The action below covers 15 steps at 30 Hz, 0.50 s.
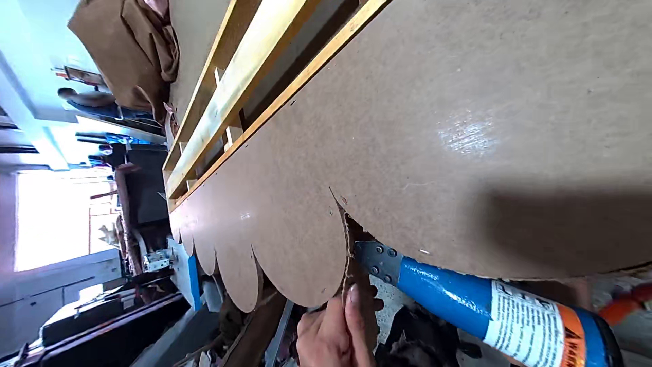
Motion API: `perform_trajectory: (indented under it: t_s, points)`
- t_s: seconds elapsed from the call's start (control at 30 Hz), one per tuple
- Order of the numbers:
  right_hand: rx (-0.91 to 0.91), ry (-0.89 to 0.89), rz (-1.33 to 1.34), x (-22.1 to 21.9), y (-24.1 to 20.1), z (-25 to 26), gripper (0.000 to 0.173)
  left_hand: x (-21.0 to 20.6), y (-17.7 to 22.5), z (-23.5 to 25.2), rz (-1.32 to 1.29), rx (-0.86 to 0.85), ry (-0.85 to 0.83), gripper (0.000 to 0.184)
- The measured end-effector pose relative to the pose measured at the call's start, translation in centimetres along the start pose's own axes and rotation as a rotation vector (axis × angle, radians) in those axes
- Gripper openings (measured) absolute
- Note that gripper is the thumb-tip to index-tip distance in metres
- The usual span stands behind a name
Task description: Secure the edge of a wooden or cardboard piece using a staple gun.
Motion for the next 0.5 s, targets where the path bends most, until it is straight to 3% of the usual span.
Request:
perform_trajectory:
  t_s: [0.07,0.17,0.27,0.37,0.43,0.5]
  points:
    - [-0.126,-0.127,-0.092,0.0,0.4,-0.1,0.028,0.1,0.0,0.0,0.000,0.006,-0.024,0.040]
    - [-0.141,-0.128,-0.034,0.0,3.2,-0.8,0.030,0.5,-0.1,0.2,-0.011,0.001,-0.029,0.039]
    - [-0.390,-0.197,-0.131,0.4,4.3,-1.6,0.023,0.5,-0.1,0.2,0.004,-0.007,-0.021,0.038]
    - [-0.505,-0.156,-0.175,0.7,5.1,-1.8,0.027,0.5,-0.1,0.2,0.030,-0.011,0.005,0.040]
    - [-0.451,-0.271,-0.226,0.8,4.0,-2.4,0.034,0.5,-0.4,0.1,0.041,-0.020,-0.005,0.041]
    - [-0.376,-0.237,-0.172,0.7,3.8,-2.6,0.030,0.5,-1.2,-0.2,0.003,-0.014,-0.102,0.040]
Point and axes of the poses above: each hand's wrist, its own z-axis towards the middle knuckle, its own x-axis out of the back of the hand, y = z × x, the point moved 7 cm from there along z, towards the middle knuckle, and after that the axes turned 7 degrees about z, right-handed, at the moved point
